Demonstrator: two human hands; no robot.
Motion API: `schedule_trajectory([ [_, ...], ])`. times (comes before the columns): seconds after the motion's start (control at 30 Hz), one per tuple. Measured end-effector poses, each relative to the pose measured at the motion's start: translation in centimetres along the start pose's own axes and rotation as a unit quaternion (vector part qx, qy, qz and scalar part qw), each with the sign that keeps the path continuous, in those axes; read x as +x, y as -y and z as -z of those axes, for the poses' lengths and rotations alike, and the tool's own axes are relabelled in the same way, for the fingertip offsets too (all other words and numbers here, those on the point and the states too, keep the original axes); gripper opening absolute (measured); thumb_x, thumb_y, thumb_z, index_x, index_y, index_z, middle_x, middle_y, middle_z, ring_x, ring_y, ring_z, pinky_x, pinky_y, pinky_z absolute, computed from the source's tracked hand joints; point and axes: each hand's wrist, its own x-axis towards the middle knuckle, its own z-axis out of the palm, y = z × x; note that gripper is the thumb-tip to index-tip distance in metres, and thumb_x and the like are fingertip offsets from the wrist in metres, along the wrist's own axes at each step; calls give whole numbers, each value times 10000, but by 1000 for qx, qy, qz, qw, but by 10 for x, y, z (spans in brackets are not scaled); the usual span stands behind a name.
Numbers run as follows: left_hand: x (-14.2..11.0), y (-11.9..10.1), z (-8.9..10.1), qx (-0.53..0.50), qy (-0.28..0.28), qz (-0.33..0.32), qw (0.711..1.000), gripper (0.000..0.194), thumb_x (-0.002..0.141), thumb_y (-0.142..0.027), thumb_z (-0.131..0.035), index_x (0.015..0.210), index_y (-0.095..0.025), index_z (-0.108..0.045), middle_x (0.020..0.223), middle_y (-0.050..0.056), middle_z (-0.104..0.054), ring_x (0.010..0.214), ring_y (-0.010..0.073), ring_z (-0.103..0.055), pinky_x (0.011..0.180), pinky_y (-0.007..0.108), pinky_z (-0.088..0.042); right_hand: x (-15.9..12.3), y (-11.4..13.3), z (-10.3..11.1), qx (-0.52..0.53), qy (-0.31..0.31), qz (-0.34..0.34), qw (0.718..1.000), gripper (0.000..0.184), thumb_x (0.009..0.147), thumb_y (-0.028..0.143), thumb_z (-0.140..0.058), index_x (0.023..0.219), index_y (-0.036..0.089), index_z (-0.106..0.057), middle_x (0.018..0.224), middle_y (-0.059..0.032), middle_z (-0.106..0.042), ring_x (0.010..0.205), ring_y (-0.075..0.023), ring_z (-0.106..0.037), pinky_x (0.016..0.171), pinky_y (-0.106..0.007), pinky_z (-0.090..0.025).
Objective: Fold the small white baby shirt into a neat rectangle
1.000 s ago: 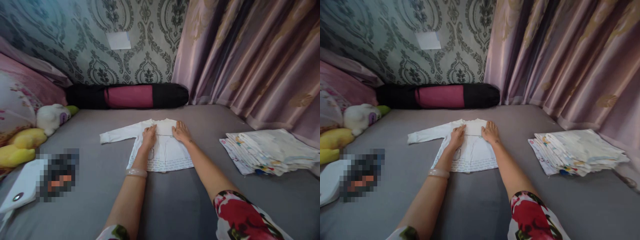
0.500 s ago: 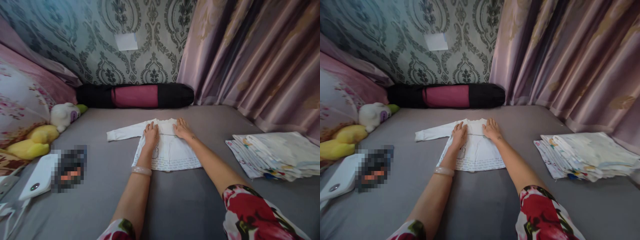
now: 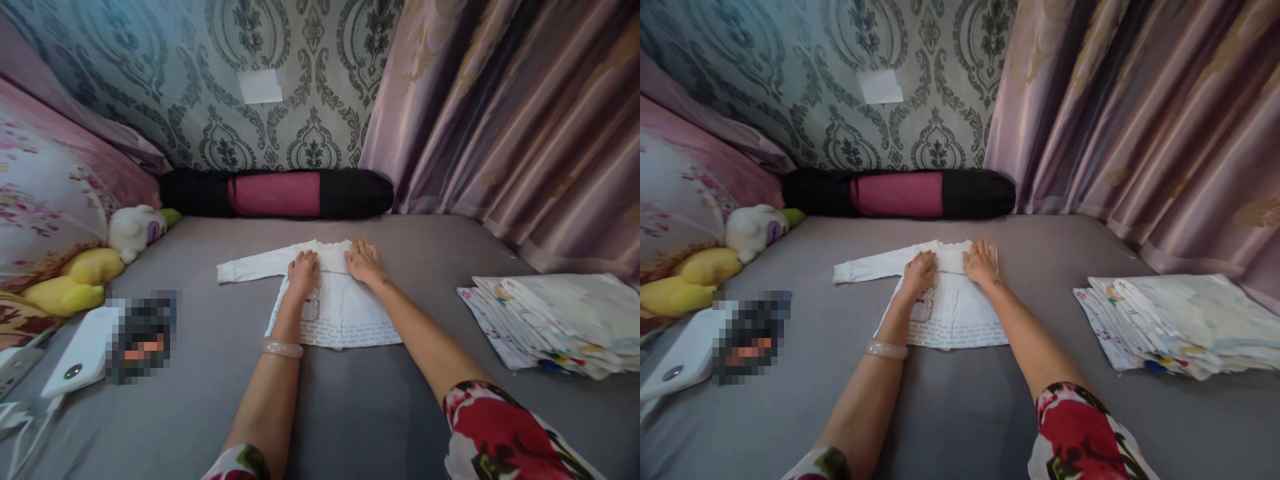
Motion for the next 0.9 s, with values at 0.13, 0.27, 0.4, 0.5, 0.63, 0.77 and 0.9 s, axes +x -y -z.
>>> schedule_trajectory([
  [0.13,6,9,19,-75,-52,38,995,416,905,-201,-439,1298,-120,-549,1359,141,-559,1255,219,-515,1062,342,-386,-10,44,-1,52,17,109,993,656,985,449,-144,1495,53,-261,1565,-132,-234,1458,-241,-128,1176,-405,-95],
  [0.27,6,21,35,-107,-68,104,986,417,886,-226,-473,1252,-67,-593,1232,183,-638,1135,257,-601,999,363,-440,-19,72,-12,64,35,148,986,641,988,454,-188,1498,72,-265,1581,-109,-189,1461,-231,-114,1178,-408,-84],
  [0.4,2,35,43,-155,-91,163,970,409,871,-260,-503,1222,-86,-622,1149,186,-675,1058,269,-639,923,377,-486,-22,73,-21,59,18,148,987,589,990,412,-221,1485,106,-314,1576,-94,-215,1455,-239,-133,1174,-417,-84],
  [0.5,1,47,46,-200,-114,201,952,424,864,-287,-511,1223,-90,-619,1093,185,-693,985,267,-664,856,379,-516,-22,71,-21,56,21,146,987,587,988,409,-236,1489,111,-304,1578,-90,-211,1454,-243,-133,1172,-422,-83],
  [0.63,0,64,51,-204,-167,214,941,368,838,-291,-528,1122,-103,-668,1083,170,-699,988,266,-658,885,393,-502,-17,71,-9,58,65,143,986,613,987,448,-227,1480,95,-315,1572,-116,-223,1446,-264,-158,1163,-447,-114],
  [0.77,1,79,55,-198,-208,241,927,321,820,-289,-524,1034,-116,-690,1013,146,-713,987,262,-655,897,383,-492,-3,77,2,63,70,151,984,598,996,447,-167,1357,103,-497,1494,-157,-381,1389,-285,-298,1139,-516,-130],
  [0.9,2,90,56,-200,-234,293,905,312,806,-294,-522,1028,-137,-675,918,118,-703,934,256,-660,835,371,-510,14,86,-6,48,31,153,987,587,996,413,-217,1429,55,-389,1530,-162,-312,1425,-256,-224,1158,-459,-95],
])
